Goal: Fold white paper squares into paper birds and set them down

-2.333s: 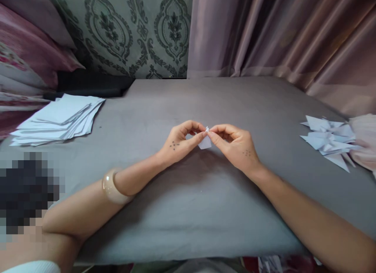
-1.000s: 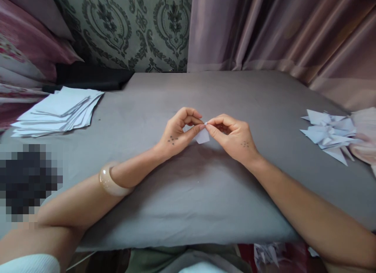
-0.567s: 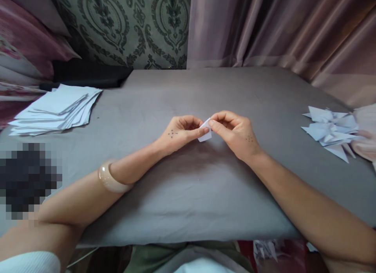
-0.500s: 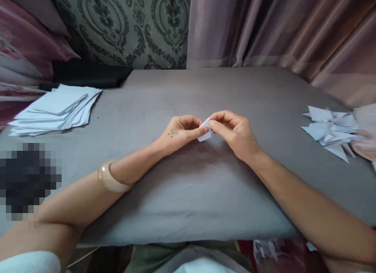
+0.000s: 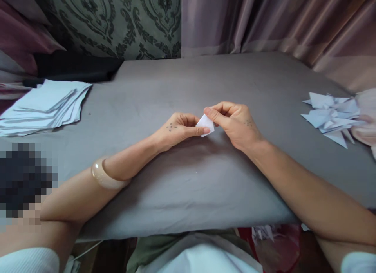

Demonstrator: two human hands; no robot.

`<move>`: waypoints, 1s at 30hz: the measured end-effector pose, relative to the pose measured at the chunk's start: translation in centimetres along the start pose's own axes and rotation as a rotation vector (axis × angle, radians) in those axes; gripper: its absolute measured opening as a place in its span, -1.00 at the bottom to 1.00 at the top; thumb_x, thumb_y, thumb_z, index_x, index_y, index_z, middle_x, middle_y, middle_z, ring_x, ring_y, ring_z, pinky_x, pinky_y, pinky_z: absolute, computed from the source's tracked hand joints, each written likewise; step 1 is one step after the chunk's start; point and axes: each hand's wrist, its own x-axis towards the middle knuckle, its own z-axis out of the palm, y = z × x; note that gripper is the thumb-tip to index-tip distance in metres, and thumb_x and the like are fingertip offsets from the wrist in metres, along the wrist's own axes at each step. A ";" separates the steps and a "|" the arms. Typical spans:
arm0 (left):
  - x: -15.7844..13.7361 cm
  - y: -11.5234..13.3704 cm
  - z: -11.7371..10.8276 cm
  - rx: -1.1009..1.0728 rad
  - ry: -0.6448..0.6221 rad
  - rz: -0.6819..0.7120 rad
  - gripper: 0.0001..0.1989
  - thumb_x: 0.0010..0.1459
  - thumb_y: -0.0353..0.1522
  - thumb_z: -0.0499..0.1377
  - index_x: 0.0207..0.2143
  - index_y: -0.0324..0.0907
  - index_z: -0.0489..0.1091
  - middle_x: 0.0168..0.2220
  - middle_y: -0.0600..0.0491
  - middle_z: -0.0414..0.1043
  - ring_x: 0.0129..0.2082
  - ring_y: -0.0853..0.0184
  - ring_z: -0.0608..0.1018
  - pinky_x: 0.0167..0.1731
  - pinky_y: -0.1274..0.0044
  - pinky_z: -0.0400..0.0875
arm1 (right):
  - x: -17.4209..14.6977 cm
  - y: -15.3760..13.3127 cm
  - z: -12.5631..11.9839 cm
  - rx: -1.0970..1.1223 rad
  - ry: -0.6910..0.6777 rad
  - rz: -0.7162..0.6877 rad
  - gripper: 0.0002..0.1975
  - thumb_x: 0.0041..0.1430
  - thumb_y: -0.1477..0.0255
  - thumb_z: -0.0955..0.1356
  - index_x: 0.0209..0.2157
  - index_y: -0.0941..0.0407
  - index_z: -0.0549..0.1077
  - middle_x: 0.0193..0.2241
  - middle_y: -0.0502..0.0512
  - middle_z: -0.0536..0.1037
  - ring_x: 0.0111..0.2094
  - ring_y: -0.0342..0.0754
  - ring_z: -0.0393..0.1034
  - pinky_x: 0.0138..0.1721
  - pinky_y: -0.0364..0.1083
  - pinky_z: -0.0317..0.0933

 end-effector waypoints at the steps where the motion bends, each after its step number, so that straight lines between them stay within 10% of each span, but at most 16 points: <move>1: 0.0 0.0 0.0 0.021 -0.005 -0.017 -0.75 -0.08 -0.25 0.40 -0.40 -0.24 0.53 -0.47 0.10 0.48 -0.48 0.46 0.44 -0.44 0.60 0.26 | 0.0 -0.1 0.0 0.001 0.008 0.010 -0.78 -0.03 0.27 0.48 -0.53 0.12 0.51 -0.53 0.00 0.53 -0.43 -0.14 0.38 -0.32 -0.09 0.28; 15: 0.5 -0.1 -0.1 -0.204 0.043 -0.017 -0.82 -0.09 -0.29 0.39 -0.49 -0.24 0.56 -0.50 0.07 0.48 -0.48 0.45 0.43 -0.40 0.56 0.26 | 0.3 0.5 -0.5 0.197 -0.228 0.244 -0.61 -0.02 0.04 0.44 -0.49 0.11 0.55 -0.54 -0.01 0.47 -0.49 -0.19 0.26 -0.42 -0.13 0.15; 30: 1.0 -0.4 -0.8 -0.159 0.183 0.082 -0.76 -0.07 -0.26 0.40 -0.38 -0.22 0.54 -0.40 0.08 0.49 -0.43 0.47 0.44 -0.42 0.60 0.24 | 0.3 1.4 -0.3 0.245 -0.101 0.293 -0.73 -0.19 0.22 0.55 -0.49 0.11 0.59 -0.58 -0.04 0.44 -0.51 -0.23 0.20 -0.43 -0.15 0.13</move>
